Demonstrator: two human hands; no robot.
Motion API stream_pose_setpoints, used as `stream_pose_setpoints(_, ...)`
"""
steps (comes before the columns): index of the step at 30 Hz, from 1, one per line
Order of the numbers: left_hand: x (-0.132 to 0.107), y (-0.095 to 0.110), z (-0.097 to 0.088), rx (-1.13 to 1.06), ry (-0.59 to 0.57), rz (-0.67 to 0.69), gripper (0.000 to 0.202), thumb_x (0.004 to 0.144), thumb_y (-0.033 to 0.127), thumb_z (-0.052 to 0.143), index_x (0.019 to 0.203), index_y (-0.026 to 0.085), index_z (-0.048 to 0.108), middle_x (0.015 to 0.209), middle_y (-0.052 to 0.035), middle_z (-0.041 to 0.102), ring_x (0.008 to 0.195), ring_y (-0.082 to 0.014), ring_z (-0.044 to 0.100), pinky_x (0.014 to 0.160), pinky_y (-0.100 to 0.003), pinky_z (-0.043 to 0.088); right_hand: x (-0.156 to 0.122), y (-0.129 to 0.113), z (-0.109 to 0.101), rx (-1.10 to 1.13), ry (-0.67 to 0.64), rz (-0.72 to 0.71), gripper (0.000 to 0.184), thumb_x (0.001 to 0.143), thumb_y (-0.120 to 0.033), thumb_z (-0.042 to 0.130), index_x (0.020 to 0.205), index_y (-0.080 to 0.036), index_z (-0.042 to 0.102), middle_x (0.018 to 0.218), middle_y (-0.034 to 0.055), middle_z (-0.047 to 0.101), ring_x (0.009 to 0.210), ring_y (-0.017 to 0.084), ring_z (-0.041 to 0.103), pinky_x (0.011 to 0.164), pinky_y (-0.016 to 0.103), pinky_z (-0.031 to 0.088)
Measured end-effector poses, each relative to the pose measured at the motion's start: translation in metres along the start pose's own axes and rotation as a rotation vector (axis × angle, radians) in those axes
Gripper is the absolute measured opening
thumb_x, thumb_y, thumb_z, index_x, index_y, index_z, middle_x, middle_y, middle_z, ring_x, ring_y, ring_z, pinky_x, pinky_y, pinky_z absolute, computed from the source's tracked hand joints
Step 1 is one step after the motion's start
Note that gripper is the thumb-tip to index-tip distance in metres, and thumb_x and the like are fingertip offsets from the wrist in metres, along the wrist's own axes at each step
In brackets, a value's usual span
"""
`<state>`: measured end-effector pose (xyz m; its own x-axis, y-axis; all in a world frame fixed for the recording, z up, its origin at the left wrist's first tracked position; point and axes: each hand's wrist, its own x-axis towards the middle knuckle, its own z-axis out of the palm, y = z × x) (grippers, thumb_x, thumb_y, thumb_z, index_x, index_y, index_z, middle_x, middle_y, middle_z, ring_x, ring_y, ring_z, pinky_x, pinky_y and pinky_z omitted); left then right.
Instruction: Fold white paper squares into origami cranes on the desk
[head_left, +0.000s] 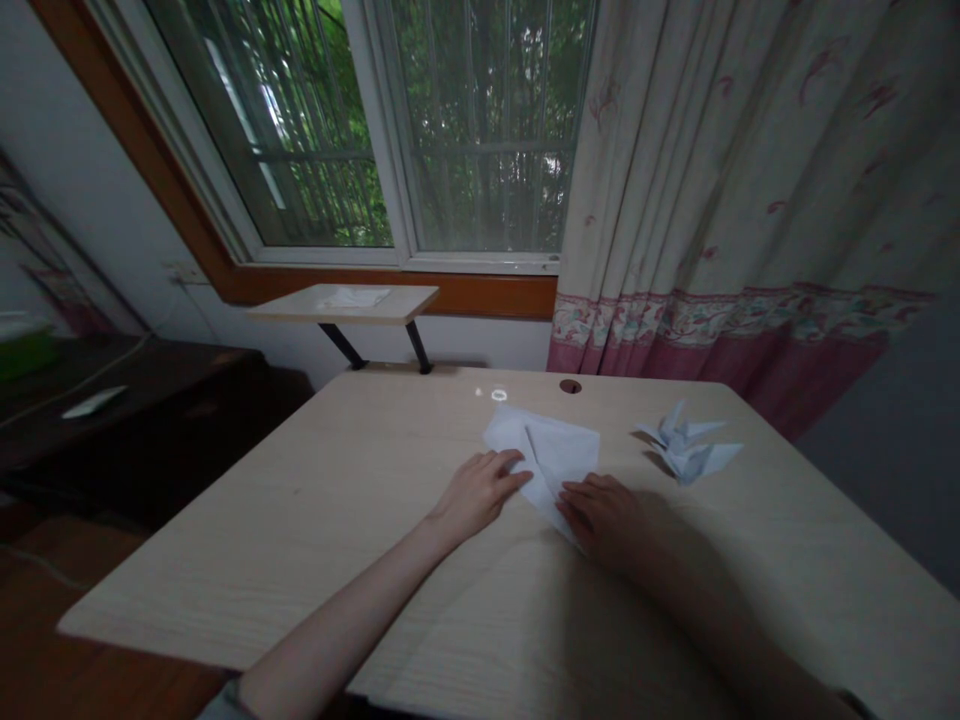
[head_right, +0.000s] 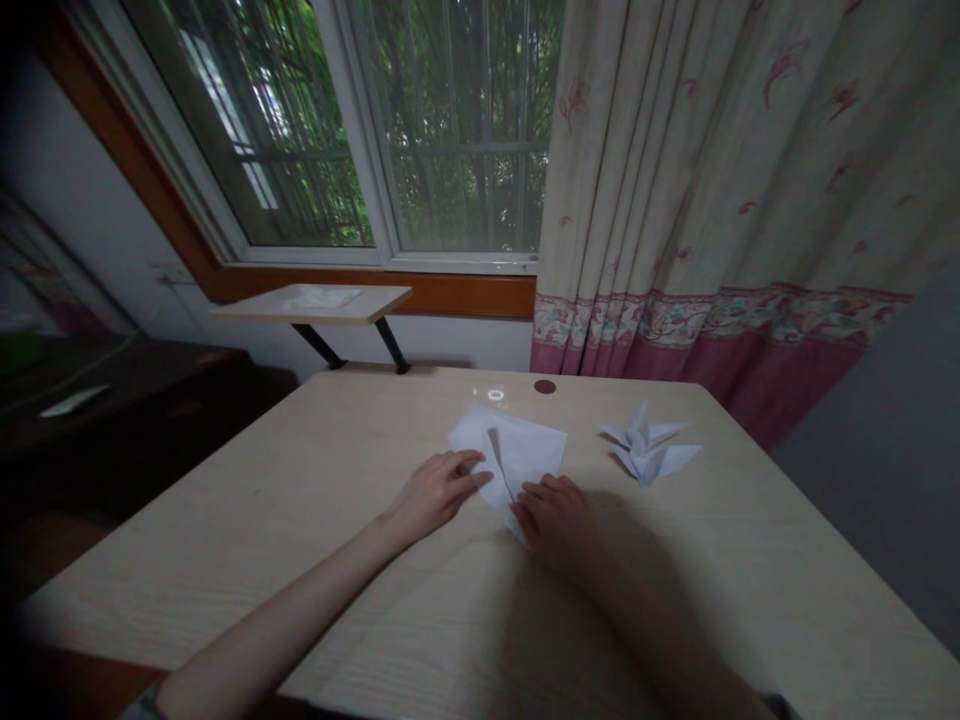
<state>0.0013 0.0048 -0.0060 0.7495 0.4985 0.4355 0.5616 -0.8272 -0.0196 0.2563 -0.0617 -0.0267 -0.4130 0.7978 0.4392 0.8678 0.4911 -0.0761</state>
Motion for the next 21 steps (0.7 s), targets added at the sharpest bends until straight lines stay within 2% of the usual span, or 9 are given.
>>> stream_pose_setpoints(4, -0.001, 0.003, -0.003, -0.104, -0.051, -0.004, 0.038, 0.092, 0.013, 0.054, 0.126, 0.027, 0.064, 0.136, -0.0081, 0.057, 0.116, -0.0242, 0.059, 0.096, -0.041, 0.054, 0.001, -0.005, -0.006, 0.02, -0.006, -0.01, 0.024, 0.095, -0.019, 0.052, 0.099, -0.022, 0.075, 0.1, 0.0078, 0.078, 0.093, 0.023, 0.071, 0.1, 0.043, 0.05)
stream_pose_setpoints(9, 0.0, 0.005, -0.008, -0.179, -0.094, 0.025, 0.047, 0.085, 0.007, 0.051, 0.125, 0.027, 0.065, 0.146, -0.0057, 0.051, 0.125, -0.0246, 0.055, 0.103, -0.044, 0.05, 0.003, -0.008, -0.012, 0.049, -0.024, -0.005, 0.024, 0.094, -0.019, 0.051, 0.096, -0.023, 0.074, 0.095, 0.0082, 0.077, 0.094, 0.025, 0.07, 0.096, 0.043, 0.052)
stream_pose_setpoints(15, 0.002, 0.007, -0.01, -0.217, -0.096, 0.038, 0.049, 0.084, 0.006, 0.052, 0.125, 0.028, 0.067, 0.15, -0.0046, 0.048, 0.131, -0.0246, 0.052, 0.107, -0.045, 0.047, 0.004, 0.0, -0.004, 0.143, 0.006, -0.002, 0.031, 0.092, -0.014, 0.046, 0.109, -0.022, 0.07, 0.104, 0.0092, 0.074, 0.103, 0.026, 0.066, 0.097, 0.045, 0.052)
stream_pose_setpoints(21, 0.002, 0.008, -0.009, -0.263, -0.105, 0.04, 0.048, 0.084, 0.008, 0.054, 0.124, 0.029, 0.068, 0.153, -0.0037, 0.045, 0.133, -0.0238, 0.051, 0.108, -0.044, 0.046, 0.011, 0.003, -0.012, 0.205, -0.013, -0.023, 0.04, 0.089, -0.007, 0.042, 0.119, -0.021, 0.066, 0.116, 0.0104, 0.069, 0.111, 0.025, 0.061, 0.1, 0.046, 0.05)
